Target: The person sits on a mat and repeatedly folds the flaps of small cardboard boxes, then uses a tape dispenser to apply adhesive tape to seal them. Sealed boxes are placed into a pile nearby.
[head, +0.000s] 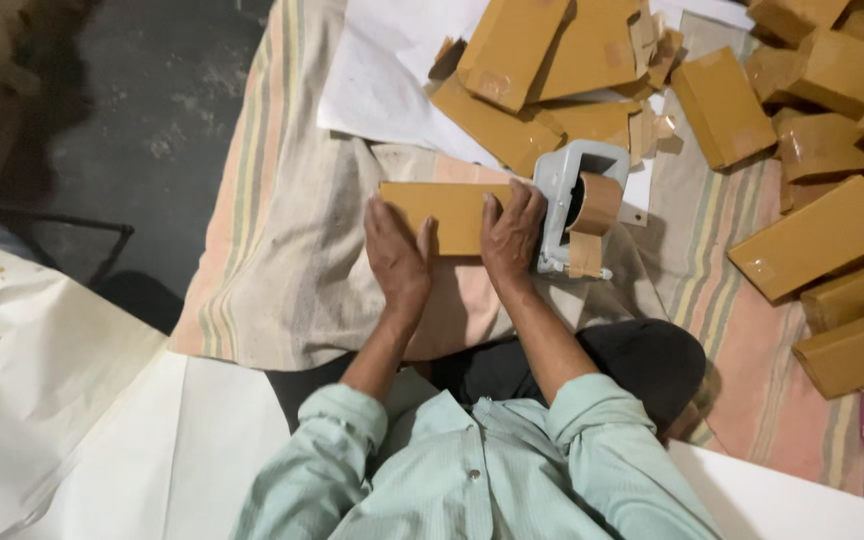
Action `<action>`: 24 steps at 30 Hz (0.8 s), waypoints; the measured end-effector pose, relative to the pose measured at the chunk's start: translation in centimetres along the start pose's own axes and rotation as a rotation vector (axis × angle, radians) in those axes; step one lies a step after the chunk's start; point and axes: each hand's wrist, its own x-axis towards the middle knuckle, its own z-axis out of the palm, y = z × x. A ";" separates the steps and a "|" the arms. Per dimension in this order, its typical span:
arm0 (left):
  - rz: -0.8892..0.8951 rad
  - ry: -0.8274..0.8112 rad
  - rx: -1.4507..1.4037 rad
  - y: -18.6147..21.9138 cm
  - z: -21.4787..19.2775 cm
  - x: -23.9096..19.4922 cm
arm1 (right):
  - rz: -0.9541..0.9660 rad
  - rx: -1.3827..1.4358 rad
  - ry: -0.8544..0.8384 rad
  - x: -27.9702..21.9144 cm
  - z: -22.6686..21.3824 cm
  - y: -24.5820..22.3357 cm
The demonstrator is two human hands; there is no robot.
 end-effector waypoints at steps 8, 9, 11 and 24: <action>-0.314 -0.085 -0.480 -1.2 -1.9 -0.5 | 0.105 0.163 0.018 -4.2 1.0 1.2; -0.244 -0.047 -0.539 -1.4 -2.4 -0.7 | 0.174 0.245 -0.035 -4.7 0.5 1.4; -0.099 0.023 -0.661 -1.7 -3.6 -0.8 | 0.282 0.531 -0.132 -5.2 -0.6 1.5; -0.314 -0.112 -1.155 1.4 -7.9 -2.1 | 0.522 1.164 -0.512 -3.0 -12.8 -5.0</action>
